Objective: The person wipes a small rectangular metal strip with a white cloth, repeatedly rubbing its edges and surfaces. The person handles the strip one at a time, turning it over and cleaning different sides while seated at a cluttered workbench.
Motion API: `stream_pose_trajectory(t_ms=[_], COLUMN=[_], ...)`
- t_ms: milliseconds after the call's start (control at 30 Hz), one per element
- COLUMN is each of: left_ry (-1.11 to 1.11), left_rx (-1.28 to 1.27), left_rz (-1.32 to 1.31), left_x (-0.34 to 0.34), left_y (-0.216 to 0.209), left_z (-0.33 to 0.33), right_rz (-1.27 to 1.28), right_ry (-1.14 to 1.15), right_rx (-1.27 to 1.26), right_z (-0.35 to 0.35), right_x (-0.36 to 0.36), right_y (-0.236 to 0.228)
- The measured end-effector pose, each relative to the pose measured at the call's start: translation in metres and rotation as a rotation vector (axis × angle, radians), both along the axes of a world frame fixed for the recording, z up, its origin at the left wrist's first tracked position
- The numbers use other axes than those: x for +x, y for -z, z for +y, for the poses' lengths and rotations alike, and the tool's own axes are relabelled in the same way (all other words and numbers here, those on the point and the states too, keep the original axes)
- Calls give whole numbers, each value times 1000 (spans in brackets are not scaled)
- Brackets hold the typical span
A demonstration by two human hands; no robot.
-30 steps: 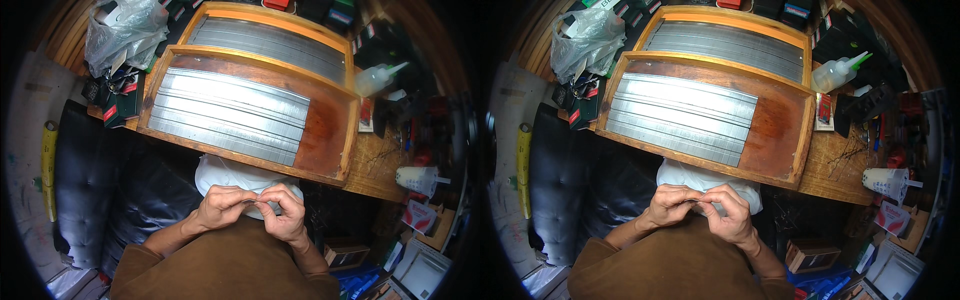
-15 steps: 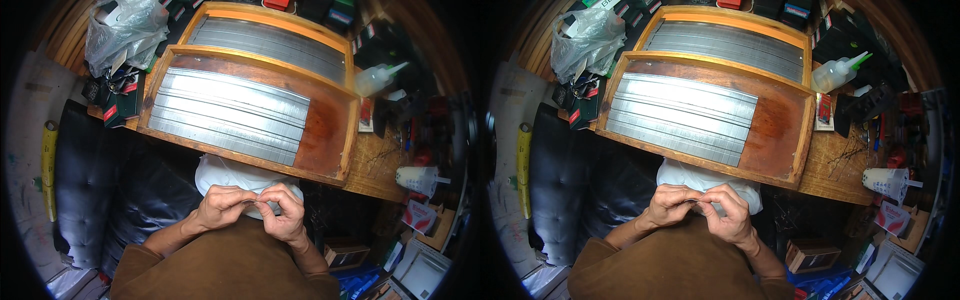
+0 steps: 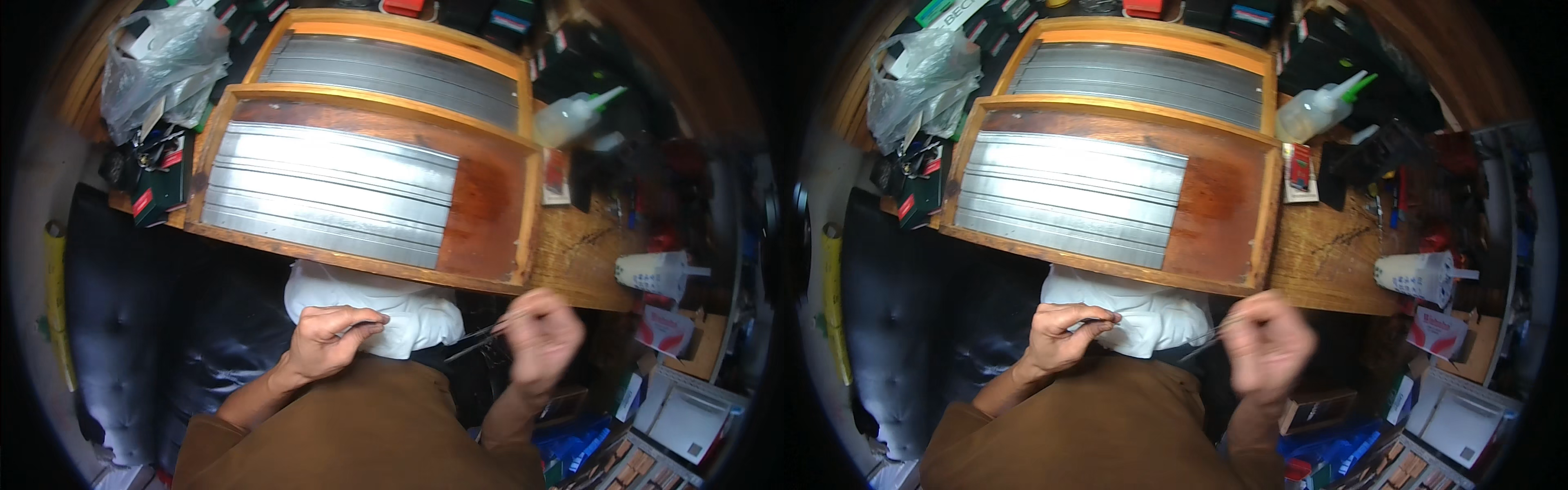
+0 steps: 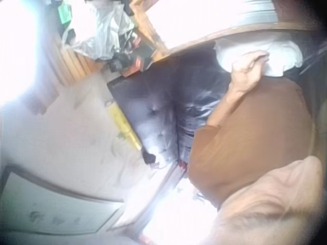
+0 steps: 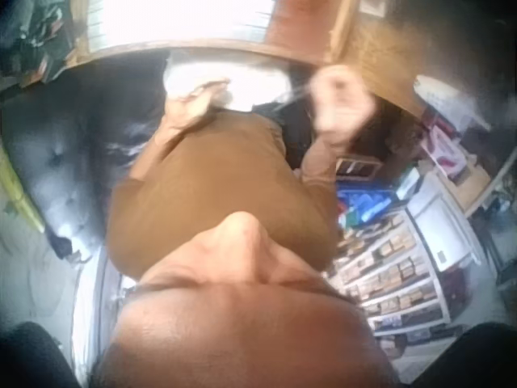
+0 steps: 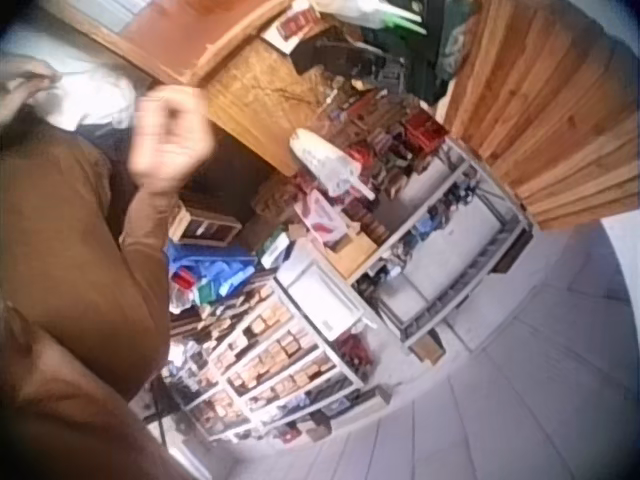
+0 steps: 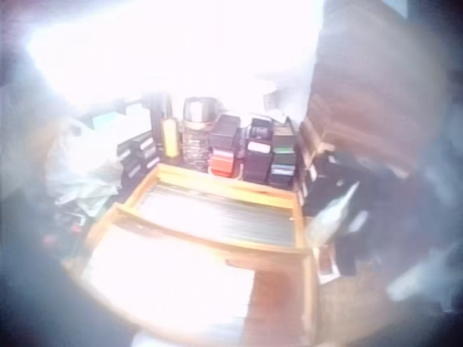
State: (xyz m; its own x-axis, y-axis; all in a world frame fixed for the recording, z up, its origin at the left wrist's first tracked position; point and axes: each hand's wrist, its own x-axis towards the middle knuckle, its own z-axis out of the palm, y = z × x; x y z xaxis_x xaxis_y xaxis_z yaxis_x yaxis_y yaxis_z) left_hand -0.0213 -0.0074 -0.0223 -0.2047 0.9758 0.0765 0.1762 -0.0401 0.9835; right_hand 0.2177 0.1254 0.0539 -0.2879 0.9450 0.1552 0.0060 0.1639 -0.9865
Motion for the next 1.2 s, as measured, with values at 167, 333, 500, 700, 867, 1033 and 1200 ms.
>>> stream_pose_trajectory(t_ms=[167, 333, 500, 700, 867, 1033, 1200], left_ry=[50, 60, 77, 99, 93, 97, 88], left_rx=[-12, -17, 33, 84, 84, 60, 36], left_rz=[-24, -16, 20, 4, 3, -9, 14], left_x=[5, 6, 7, 6, 6, 6, 6], left_y=[-1, -6, 0, -8, -5, -7, -5], left_z=[5, 3, 0, 4, 2, 2, 3], right_rz=[-139, -271, -329, -183, -165, -168, -165], right_ry=[459, 268, -266, -343, -377, -369, -345], right_rx=[3, 133, 214, 238, 232, 227, 222], right_z=[99, 59, -12, -34, -37, -36, -36], right_x=[118, 91, -20, -52, -54, -56, -56], right_y=[-1, -13, 9, 41, 47, 47, 48])
